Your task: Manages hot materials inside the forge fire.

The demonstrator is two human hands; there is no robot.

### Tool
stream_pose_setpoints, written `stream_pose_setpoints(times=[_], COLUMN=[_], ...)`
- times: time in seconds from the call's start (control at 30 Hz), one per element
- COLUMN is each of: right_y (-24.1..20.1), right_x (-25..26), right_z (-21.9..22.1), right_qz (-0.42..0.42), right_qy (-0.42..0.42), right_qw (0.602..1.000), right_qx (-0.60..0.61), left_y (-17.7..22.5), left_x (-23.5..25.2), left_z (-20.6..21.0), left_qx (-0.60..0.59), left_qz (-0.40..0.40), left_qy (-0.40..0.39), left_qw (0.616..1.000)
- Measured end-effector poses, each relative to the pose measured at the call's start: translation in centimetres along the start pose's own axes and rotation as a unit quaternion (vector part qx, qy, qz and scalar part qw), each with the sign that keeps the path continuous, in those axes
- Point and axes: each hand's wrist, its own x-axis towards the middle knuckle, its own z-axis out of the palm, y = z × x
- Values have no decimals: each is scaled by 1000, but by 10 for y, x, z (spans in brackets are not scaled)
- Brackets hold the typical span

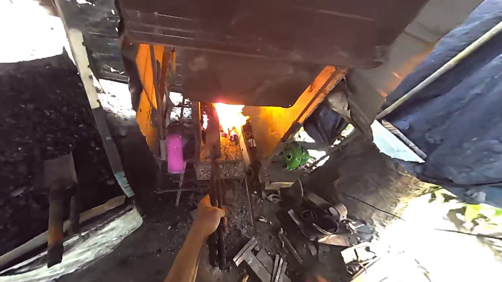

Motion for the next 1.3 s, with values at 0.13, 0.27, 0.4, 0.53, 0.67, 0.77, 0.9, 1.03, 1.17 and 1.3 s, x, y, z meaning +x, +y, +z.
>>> stream_pose_setpoints(times=[0.13, 0.27, 0.4, 0.53, 0.67, 0.77, 0.9, 1.03, 1.17, 1.3], right_y=[-95, -158, -183, -200, -213, -252, -333, -365, -342, -311], right_x=[161, 294, 356, 342, 273, 223, 199, 159, 92, 52], right_z=[-38, -18, 18, 17, -28, -68, -92, -82, -68, -53], right_qz=[-113, -83, -37, -30, -91, -140, -216, -185, -128, -83], right_qy=[36, -13, -91, -42, 29, 30, 35, 23, 15, 7], right_qw=[993, 993, 976, 958, 990, 990, 965, 955, 966, 981], right_qx=[11, 85, 196, 283, 107, -17, -146, -229, -222, -174], left_y=[-2, 4, 12, 26, 42, 51, 55, 52, 80, 101], left_x=[5, -4, -13, 2, 37, 59, 74, 102, 108, 125], left_z=[12, 27, 37, 36, 28, 20, 16, 9, 5, 8], left_qx=[57, 68, 67, 87, 135, 157, 153, 153, 198, 214], left_qz=[-22, -47, -66, -67, -47, -25, 5, 47, 42, 47], left_qy=[29, 52, 63, 63, 56, 47, 54, 60, 45, 71], left_qw=[998, 995, 993, 992, 988, 986, 987, 985, 978, 973])
